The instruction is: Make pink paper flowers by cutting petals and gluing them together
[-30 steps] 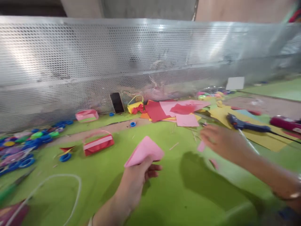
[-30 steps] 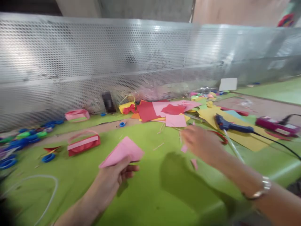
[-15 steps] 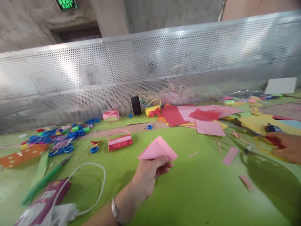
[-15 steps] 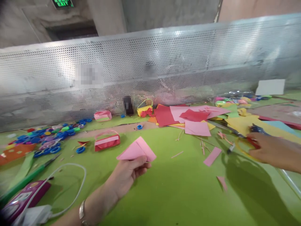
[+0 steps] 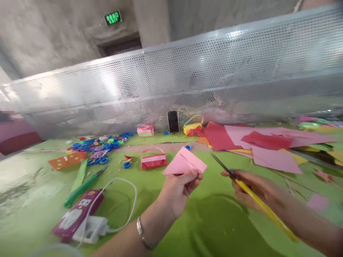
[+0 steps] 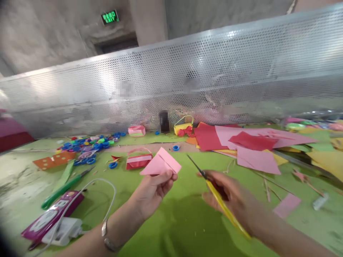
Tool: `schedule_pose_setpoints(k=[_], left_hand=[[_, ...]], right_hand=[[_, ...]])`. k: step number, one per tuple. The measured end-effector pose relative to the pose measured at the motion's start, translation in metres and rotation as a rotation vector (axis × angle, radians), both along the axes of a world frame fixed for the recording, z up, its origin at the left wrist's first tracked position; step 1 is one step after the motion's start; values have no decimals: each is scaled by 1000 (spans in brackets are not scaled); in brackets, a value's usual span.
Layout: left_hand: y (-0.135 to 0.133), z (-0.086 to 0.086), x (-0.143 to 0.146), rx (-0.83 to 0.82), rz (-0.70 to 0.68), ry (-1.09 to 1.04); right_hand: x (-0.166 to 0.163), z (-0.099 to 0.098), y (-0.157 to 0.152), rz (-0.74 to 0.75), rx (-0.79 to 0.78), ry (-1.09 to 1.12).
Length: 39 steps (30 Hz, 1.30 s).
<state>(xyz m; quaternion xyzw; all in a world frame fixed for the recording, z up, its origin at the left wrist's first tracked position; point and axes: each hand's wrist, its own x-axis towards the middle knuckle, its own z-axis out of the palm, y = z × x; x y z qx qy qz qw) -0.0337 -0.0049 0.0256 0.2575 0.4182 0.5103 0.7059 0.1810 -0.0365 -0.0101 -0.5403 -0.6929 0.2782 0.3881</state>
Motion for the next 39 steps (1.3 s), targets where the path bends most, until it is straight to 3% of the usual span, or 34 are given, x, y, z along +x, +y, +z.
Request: schedule_pose_setpoints(k=[4,10,13,18,23,31,39], left_hand=[[0,-6,1,-23,40,-6],[-8,-8,6,-40,26,-19],[-13,-7,9,-33,-6,-22],[-19,-11,11,-4,-57,-28],[-19,-12,10,21,-58,-34],[-20,-13,10,36,-21,-5],[-20,-12,13,-9,-42,5]], right_hand=[[2,-17,-9,180,-224,63],[-5,-18,-22,113,-244,-8],[-14,-13,-25,151,-253,-84],[-20,-4,-28,179,-319,-2],[-21,-1,-25,210,-258,18],[-34,-10,-34,18,-304,134],[-25,10,-29,224,-404,-52]])
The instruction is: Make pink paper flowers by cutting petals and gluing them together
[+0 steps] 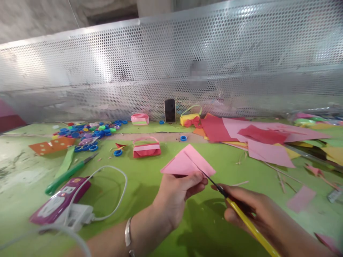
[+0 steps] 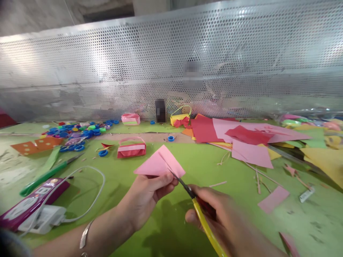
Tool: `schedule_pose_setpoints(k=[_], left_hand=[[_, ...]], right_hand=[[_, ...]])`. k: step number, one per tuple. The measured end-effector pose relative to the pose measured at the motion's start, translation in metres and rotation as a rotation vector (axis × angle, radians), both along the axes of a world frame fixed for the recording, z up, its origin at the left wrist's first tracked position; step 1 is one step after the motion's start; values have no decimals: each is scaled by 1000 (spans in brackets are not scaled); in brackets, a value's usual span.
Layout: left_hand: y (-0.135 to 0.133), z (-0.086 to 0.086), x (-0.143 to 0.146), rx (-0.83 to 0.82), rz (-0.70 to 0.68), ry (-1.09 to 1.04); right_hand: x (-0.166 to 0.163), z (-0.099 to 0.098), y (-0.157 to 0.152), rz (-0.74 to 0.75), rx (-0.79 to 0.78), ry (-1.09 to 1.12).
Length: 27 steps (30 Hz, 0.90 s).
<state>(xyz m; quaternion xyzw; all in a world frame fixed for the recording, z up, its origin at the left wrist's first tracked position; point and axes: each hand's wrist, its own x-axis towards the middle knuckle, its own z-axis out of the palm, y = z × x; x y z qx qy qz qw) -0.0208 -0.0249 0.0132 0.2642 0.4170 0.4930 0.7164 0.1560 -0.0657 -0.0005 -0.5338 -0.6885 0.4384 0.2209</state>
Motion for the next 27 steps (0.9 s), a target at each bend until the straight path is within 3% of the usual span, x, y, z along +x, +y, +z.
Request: schedule_pose_setpoints(k=[12,27], left_hand=[[-4,4,4,3,7,-46],[-5,7,5,-8,15,-41]], right_hand=[[5,-8,0,-22,-14,77],[5,2,-6,-17,-47,19]])
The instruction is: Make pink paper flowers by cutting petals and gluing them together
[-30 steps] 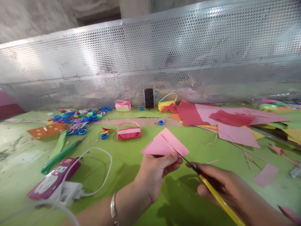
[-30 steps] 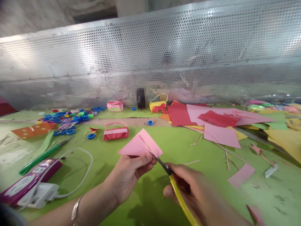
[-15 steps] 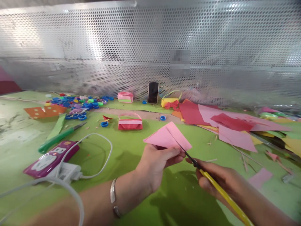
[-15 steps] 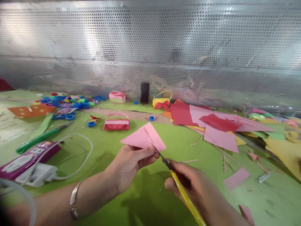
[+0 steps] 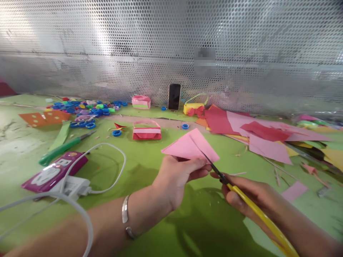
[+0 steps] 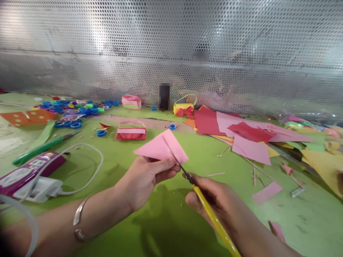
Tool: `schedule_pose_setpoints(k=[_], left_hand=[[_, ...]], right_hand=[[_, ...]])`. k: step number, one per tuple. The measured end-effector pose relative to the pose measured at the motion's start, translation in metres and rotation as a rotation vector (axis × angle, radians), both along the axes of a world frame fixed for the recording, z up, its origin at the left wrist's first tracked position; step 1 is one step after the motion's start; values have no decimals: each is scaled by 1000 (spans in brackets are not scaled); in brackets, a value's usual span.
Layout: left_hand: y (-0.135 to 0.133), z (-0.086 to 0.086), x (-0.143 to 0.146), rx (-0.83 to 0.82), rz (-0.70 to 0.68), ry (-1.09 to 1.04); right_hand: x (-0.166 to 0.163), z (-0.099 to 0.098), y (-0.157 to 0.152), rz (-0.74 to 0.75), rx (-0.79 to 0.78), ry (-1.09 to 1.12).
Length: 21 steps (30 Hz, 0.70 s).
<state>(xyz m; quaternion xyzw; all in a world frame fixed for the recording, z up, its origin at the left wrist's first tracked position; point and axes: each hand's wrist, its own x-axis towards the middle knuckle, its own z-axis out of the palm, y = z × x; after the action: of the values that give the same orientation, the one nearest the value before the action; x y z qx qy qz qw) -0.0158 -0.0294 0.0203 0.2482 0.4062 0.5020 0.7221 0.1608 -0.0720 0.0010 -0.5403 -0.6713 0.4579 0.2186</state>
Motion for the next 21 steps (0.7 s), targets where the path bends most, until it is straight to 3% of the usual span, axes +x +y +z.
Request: schedule_pose_setpoints(k=[14,21], left_hand=[[0,-1,1,-6,-4,-22],[1,-2,0,-7,-22,-24]], right_hand=[[1,2,1,-14,-29,-36],[2,-8,-2,-48,-8,-36]])
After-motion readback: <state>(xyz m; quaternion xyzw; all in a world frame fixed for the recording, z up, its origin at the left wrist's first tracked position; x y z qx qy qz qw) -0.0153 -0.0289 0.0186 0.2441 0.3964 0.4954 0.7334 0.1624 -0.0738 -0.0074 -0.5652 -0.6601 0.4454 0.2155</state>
